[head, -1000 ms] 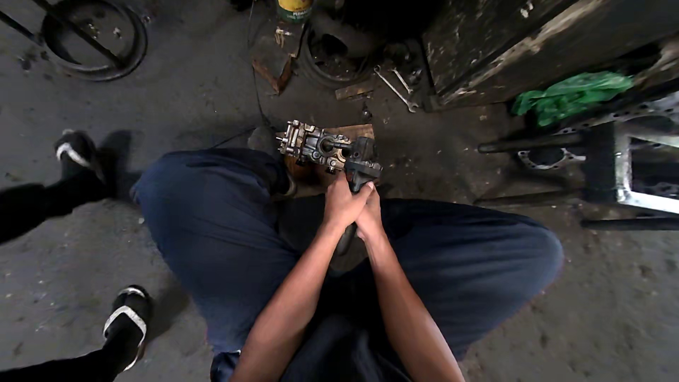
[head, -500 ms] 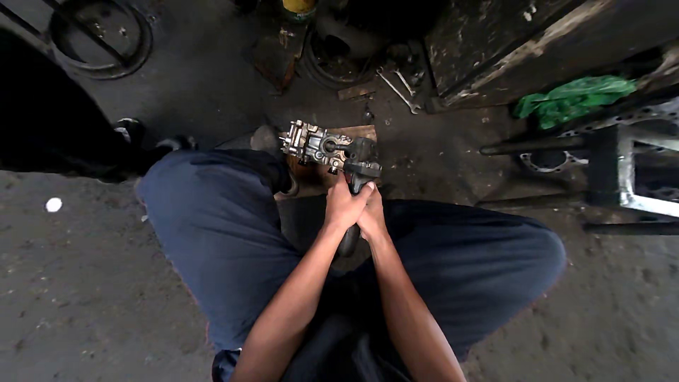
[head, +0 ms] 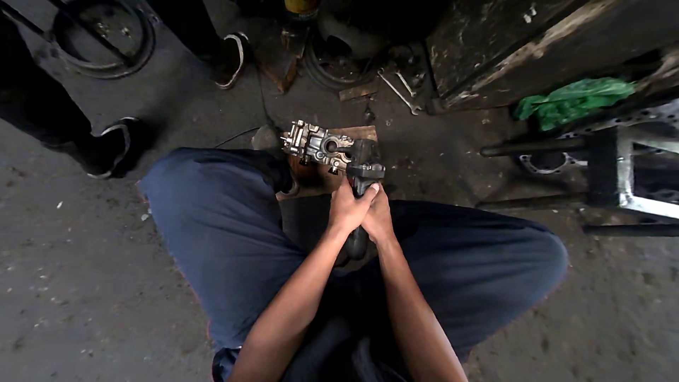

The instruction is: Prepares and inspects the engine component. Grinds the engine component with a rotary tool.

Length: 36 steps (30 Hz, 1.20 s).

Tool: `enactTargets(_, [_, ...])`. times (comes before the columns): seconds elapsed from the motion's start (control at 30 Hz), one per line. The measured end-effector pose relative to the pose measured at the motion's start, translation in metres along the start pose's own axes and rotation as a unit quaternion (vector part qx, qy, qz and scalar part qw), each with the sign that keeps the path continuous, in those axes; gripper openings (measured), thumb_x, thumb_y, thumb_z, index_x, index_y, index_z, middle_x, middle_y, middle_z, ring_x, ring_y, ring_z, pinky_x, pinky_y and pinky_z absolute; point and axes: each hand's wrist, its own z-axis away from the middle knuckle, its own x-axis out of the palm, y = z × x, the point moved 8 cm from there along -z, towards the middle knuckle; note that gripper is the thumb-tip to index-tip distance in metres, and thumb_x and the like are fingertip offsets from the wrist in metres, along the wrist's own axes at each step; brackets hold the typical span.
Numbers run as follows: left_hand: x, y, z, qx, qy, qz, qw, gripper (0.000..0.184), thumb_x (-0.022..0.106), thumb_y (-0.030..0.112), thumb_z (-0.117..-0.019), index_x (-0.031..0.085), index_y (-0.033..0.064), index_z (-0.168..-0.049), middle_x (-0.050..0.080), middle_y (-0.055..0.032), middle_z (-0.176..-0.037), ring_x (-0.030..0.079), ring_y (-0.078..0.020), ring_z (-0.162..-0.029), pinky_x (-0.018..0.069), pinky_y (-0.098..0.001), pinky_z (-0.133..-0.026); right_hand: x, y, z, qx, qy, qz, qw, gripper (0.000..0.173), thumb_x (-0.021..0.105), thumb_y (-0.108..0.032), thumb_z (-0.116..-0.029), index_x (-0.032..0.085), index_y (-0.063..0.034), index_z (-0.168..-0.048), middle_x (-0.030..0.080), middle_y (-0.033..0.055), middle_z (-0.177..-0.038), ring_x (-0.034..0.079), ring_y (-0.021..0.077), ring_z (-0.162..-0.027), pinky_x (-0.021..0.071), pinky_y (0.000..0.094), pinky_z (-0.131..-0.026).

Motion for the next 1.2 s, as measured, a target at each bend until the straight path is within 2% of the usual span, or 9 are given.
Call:
enactTargets(0.1, [0.002,0.001,0.001,0.01,0.0,0.003,1.0,0.061,0.071,0.045,-0.0953,0.056,0.0049,-0.139,0.071,-0.0137,-0.114,0.069,-0.0225,-0.108,0.0566,-0.0467,-0.098,-0.004,-0.002,0.002,-0.002,0.003,0.02,1.0,0.059,0.072,-0.022,-0.0912,0.049,-0.0019,-0.142,0.07,0.0107,-0.116,0.068,0.0139,-0.108,0.0572,0.0361,-0.097])
enactTargets(0.23, [0.0,0.001,0.003,0.011,0.0,0.008,1.0,0.065,0.071,0.046,-0.0954,0.053,0.0047,-0.142,0.071,-0.0137,-0.116,0.069,-0.0217,-0.11,0.0559,-0.0455,-0.099,-0.003,-0.005,0.003,-0.002,0.003,0.034,0.999,0.058,0.072,-0.023,-0.0918,0.05,-0.0026,-0.141,0.07,0.0107,-0.116,0.068,0.0136,-0.108,0.0568,0.0363,-0.097])
enactTargets(0.33, [-0.001,-0.002,-0.001,0.007,0.001,0.009,1.0,0.061,0.071,0.046,-0.0954,0.055,0.0047,-0.138,0.071,-0.0133,-0.114,0.069,-0.0221,-0.108,0.0562,-0.046,-0.098,0.001,-0.003,0.001,-0.001,-0.001,0.038,0.999,0.058,0.07,-0.024,-0.0931,0.049,-0.0018,-0.142,0.07,0.0106,-0.116,0.068,0.0138,-0.108,0.0567,0.0368,-0.098])
enactTargets(0.43, [-0.003,-0.004,-0.006,-0.001,0.004,0.009,1.0,0.061,0.071,0.046,-0.0955,0.056,0.0051,-0.138,0.071,-0.0142,-0.116,0.068,-0.0234,-0.111,0.0549,-0.0476,-0.1,0.006,0.0,-0.004,0.003,-0.002,0.038,0.999,0.056,0.069,-0.025,-0.0936,0.05,-0.0026,-0.141,0.07,0.0108,-0.116,0.069,0.0146,-0.108,0.057,0.0376,-0.097])
enactTargets(0.63, [-0.004,-0.005,-0.01,-0.005,0.011,0.028,1.0,0.06,0.072,0.044,-0.0953,0.055,0.0062,-0.138,0.071,-0.0133,-0.113,0.069,-0.023,-0.108,0.0562,-0.0476,-0.097,0.007,-0.001,-0.009,0.006,-0.004,0.049,0.999,0.048,0.069,-0.022,-0.095,0.053,-0.0027,-0.136,0.071,0.0111,-0.112,0.069,0.0165,-0.105,0.0574,0.0393,-0.095])
enactTargets(0.83, [-0.002,0.004,0.003,0.004,-0.001,0.033,0.999,0.063,0.071,0.046,-0.0954,0.054,0.0052,-0.14,0.071,-0.0135,-0.118,0.068,-0.0216,-0.112,0.0553,-0.0455,-0.101,-0.005,-0.016,0.003,-0.011,0.004,0.089,0.996,0.058,0.069,-0.025,-0.0946,0.048,-0.0017,-0.144,0.071,0.0107,-0.116,0.069,0.0143,-0.107,0.0569,0.0369,-0.097])
enactTargets(1.2, [-0.005,-0.008,-0.014,-0.007,0.005,0.038,0.999,0.06,0.072,0.046,-0.0942,0.057,0.0057,-0.136,0.071,-0.0139,-0.112,0.069,-0.0236,-0.108,0.0563,-0.0485,-0.097,0.008,-0.002,-0.012,-0.004,-0.004,0.078,0.997,0.058,0.07,-0.024,-0.0944,0.048,-0.002,-0.143,0.07,0.0117,-0.117,0.069,0.0152,-0.108,0.0571,0.0377,-0.097])
